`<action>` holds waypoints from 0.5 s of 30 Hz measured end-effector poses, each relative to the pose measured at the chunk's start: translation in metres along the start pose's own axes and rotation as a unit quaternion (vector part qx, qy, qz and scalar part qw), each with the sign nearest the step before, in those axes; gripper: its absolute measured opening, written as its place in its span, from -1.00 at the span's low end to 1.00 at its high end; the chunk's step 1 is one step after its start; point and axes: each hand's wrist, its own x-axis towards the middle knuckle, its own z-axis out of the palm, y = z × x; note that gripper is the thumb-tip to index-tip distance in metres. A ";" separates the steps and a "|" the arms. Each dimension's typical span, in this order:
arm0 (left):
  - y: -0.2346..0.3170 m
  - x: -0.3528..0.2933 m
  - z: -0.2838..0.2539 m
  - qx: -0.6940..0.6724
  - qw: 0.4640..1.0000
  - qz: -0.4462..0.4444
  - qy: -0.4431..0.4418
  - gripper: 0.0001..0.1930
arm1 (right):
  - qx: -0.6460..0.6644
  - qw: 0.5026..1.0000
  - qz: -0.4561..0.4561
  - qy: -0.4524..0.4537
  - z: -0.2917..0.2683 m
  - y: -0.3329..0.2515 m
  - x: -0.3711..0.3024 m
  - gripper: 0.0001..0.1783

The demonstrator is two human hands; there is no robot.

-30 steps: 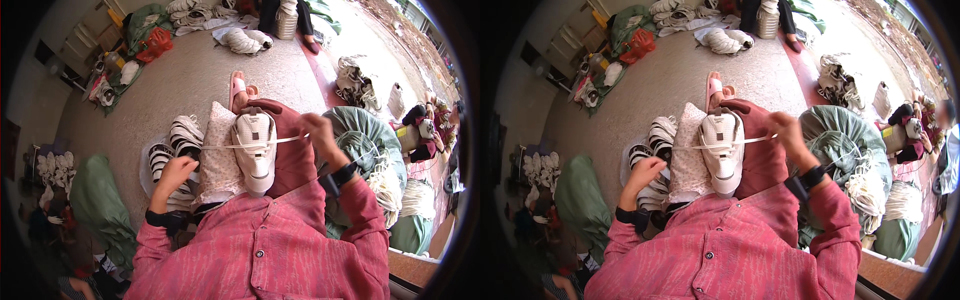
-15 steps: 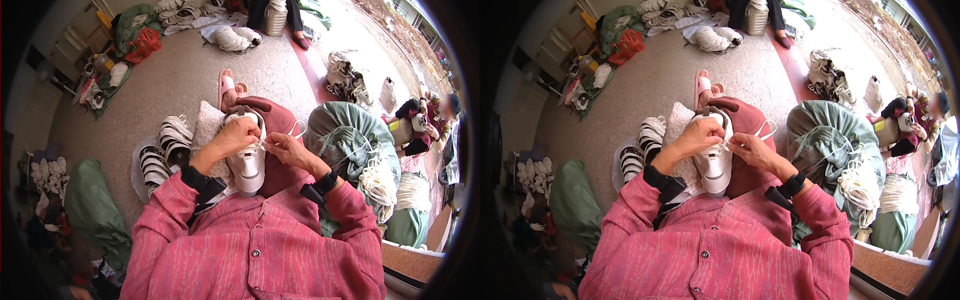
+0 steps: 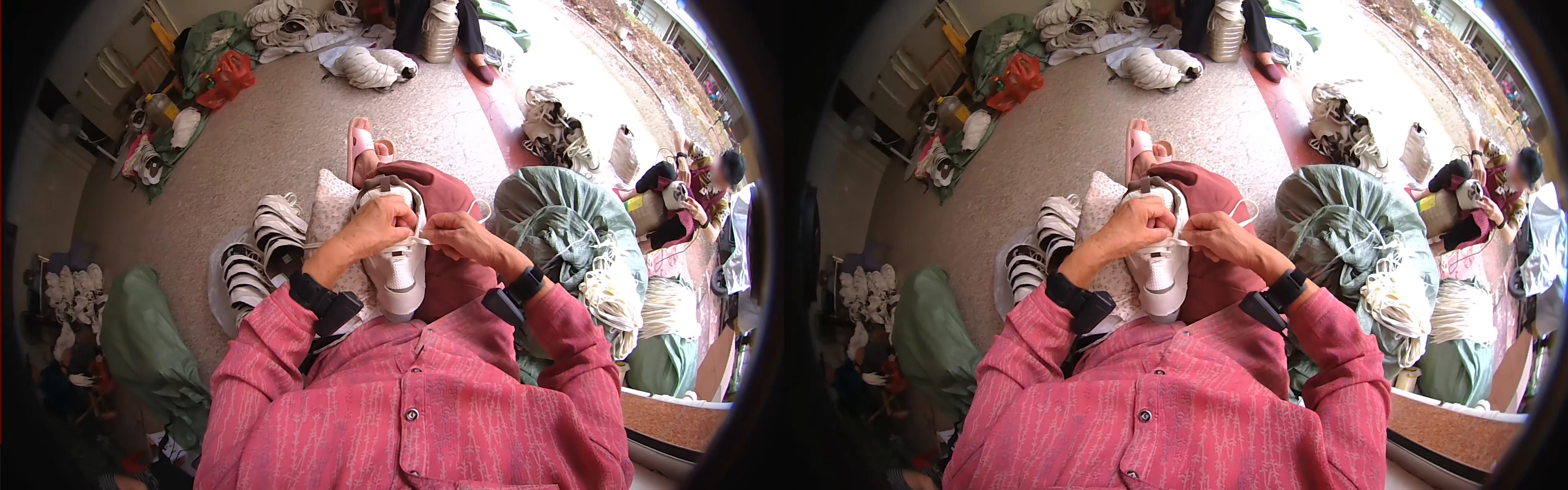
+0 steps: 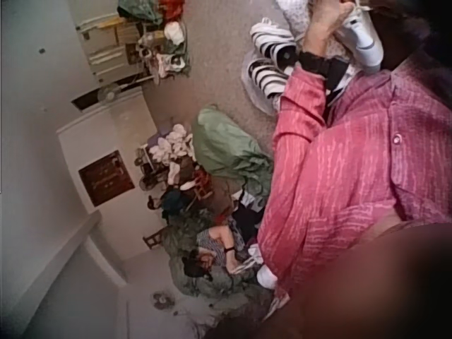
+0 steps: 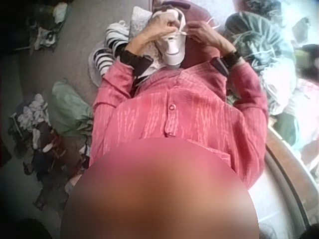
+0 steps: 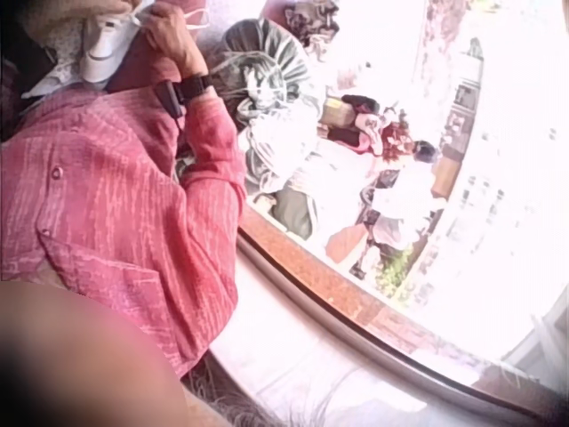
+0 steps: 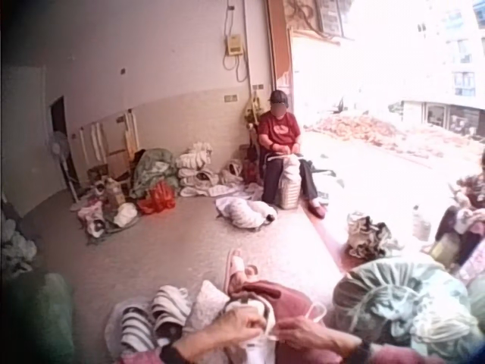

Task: Lacing a white athletic shoe while sitting in a factory workshop.

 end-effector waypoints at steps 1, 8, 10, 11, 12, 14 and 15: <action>0.000 -0.001 0.000 0.006 1.000 -0.002 0.005 -0.90 | -0.001 1.000 0.000 0.001 0.000 -0.001 0.003 -0.80; 0.001 -0.001 0.001 -0.005 1.000 -0.019 -0.001 -0.88 | -0.376 0.905 -0.162 0.116 -0.017 -0.022 0.012 -0.63; -0.001 -0.001 0.002 0.000 1.000 -0.005 0.011 -0.88 | -0.351 0.904 -0.231 0.080 -0.016 -0.030 0.016 -0.50; 0.000 -0.001 0.001 0.000 1.000 -0.004 0.009 -0.88 | -0.364 0.907 -0.204 0.056 -0.017 -0.032 0.017 -0.52; 0.000 0.000 0.001 0.005 1.000 -0.004 0.007 -0.88 | -0.363 0.907 -0.203 0.057 -0.020 -0.029 0.019 -0.52; 0.000 0.001 0.001 0.010 1.000 -0.003 0.004 -0.88 | -0.351 0.905 -0.237 0.029 -0.028 -0.019 0.028 -0.62; 0.000 0.002 0.001 0.016 1.000 -0.007 0.001 -0.88 | -0.350 0.906 -0.236 0.029 -0.030 -0.015 0.032 -0.62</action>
